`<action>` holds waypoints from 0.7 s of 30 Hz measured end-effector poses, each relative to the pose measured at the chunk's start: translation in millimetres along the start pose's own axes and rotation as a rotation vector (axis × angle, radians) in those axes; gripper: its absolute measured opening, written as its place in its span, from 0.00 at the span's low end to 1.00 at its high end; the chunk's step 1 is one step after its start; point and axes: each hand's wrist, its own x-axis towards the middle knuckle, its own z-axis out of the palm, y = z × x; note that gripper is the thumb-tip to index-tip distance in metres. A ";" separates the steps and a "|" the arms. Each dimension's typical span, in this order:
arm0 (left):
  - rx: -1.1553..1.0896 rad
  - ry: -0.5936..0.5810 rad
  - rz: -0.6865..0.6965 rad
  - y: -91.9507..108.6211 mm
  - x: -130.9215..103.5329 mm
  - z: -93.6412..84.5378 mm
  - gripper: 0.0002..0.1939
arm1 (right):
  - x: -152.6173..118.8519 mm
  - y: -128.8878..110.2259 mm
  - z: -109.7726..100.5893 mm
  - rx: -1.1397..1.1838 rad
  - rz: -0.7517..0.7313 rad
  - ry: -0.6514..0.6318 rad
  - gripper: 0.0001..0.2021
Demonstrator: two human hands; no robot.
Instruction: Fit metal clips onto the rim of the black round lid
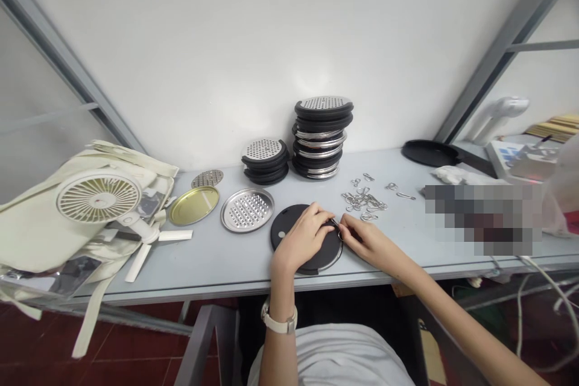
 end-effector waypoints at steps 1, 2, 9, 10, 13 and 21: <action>-0.005 -0.002 -0.004 -0.2 0.1 0.1 0.14 | 0.0 -0.1 0.1 -0.006 -0.005 0.003 0.10; -0.009 -0.004 -0.008 -0.5 0.3 0.3 0.14 | 0.0 -0.1 0.3 -0.010 -0.008 0.006 0.10; -0.032 -0.020 -0.023 -1.4 0.6 0.7 0.14 | 0.3 -0.1 -0.4 -0.018 0.003 -0.007 0.11; -0.033 -0.020 -0.022 -1.4 0.7 0.7 0.14 | 0.1 -0.5 -0.7 -0.012 0.007 -0.010 0.11; -0.026 -0.014 -0.017 -1.6 0.8 1.0 0.14 | -0.9 -1.8 -1.0 0.005 0.009 -0.009 0.11; -0.084 0.014 -0.067 -2.3 -1.0 2.1 0.14 | -0.2 -2.5 -0.2 -0.012 0.024 0.001 0.12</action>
